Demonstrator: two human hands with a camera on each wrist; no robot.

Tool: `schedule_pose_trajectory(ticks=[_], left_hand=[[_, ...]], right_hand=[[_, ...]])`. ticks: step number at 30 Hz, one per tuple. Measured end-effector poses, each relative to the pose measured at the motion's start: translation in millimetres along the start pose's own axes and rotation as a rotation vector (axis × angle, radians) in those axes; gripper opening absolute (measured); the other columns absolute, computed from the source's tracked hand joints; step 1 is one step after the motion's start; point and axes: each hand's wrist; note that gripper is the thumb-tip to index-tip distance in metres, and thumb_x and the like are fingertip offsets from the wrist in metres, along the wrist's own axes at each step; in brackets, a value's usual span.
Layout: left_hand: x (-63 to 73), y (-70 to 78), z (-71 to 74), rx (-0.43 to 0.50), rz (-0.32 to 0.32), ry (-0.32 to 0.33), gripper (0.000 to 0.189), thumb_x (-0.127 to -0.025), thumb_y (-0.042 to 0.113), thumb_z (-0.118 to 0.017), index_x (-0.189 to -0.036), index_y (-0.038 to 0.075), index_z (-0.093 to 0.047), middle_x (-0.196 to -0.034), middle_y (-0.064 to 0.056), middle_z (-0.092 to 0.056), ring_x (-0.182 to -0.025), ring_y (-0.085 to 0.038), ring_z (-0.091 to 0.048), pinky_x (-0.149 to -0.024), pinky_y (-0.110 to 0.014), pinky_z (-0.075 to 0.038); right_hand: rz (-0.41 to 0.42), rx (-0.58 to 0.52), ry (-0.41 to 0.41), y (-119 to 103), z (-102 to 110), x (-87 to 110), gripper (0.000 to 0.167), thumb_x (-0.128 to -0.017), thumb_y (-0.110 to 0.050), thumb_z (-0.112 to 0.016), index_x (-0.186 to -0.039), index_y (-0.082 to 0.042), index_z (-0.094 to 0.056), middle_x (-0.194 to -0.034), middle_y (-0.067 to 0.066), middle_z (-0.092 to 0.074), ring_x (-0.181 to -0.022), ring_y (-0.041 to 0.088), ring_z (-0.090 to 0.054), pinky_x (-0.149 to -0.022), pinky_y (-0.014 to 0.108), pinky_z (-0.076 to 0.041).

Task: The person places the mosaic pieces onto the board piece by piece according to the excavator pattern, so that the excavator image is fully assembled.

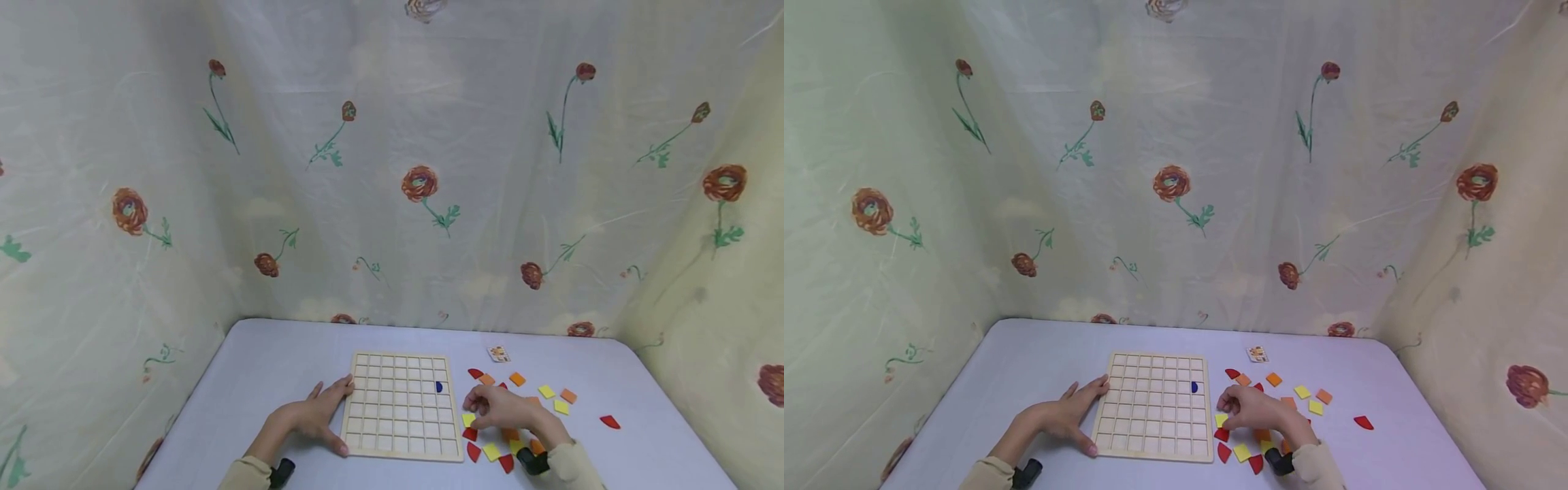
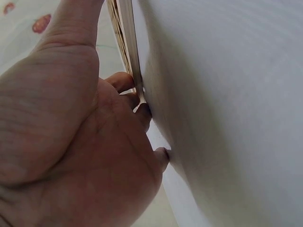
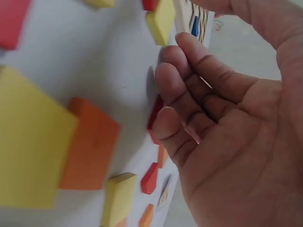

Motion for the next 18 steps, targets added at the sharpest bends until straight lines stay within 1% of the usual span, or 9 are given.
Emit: schedule_pose_trajectory(ticks=[8,14,18], left_hand=[[1.0,1.1,0.8,-0.003,0.000,0.002,0.123,-0.056,0.060,-0.084,-0.152,0.011,-0.023,-0.163,-0.012,-0.009,-0.151,-0.029,-0.010,-0.121,-0.058,0.001],[0.6,1.2,-0.2,0.009,0.013,-0.004,0.122,-0.056,0.059,-0.084,-0.152,0.012,-0.024,-0.163,-0.011,-0.009,-0.151,-0.028,-0.009,-0.121,-0.057,0.001],[1.8,2.2,0.5,0.018,0.006,-0.007,0.121,-0.057,0.059,-0.084,-0.151,0.011,-0.024,-0.163,-0.012,-0.009,-0.151,-0.030,-0.009,-0.121,-0.058,0.000]], right_hand=[[-0.005,-0.011,0.026,8,-5,0.3,0.029,-0.080,-0.017,-0.078,-0.103,-0.010,-0.063,-0.090,0.001,-0.059,-0.083,0.018,-0.051,-0.068,0.024,-0.045],[0.009,-0.027,0.025,12,-8,-0.7,0.025,-0.081,-0.016,-0.076,-0.102,-0.011,-0.063,-0.091,0.001,-0.059,-0.084,0.018,-0.051,-0.068,0.023,-0.045],[0.012,-0.040,0.018,12,-8,0.5,0.024,-0.081,-0.015,-0.076,-0.101,-0.011,-0.063,-0.090,0.002,-0.059,-0.084,0.018,-0.052,-0.068,0.023,-0.045]])
Point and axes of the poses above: each hand's wrist, its own x-axis away from the middle knuckle, its own z-axis out of the back of the hand, y = z × x
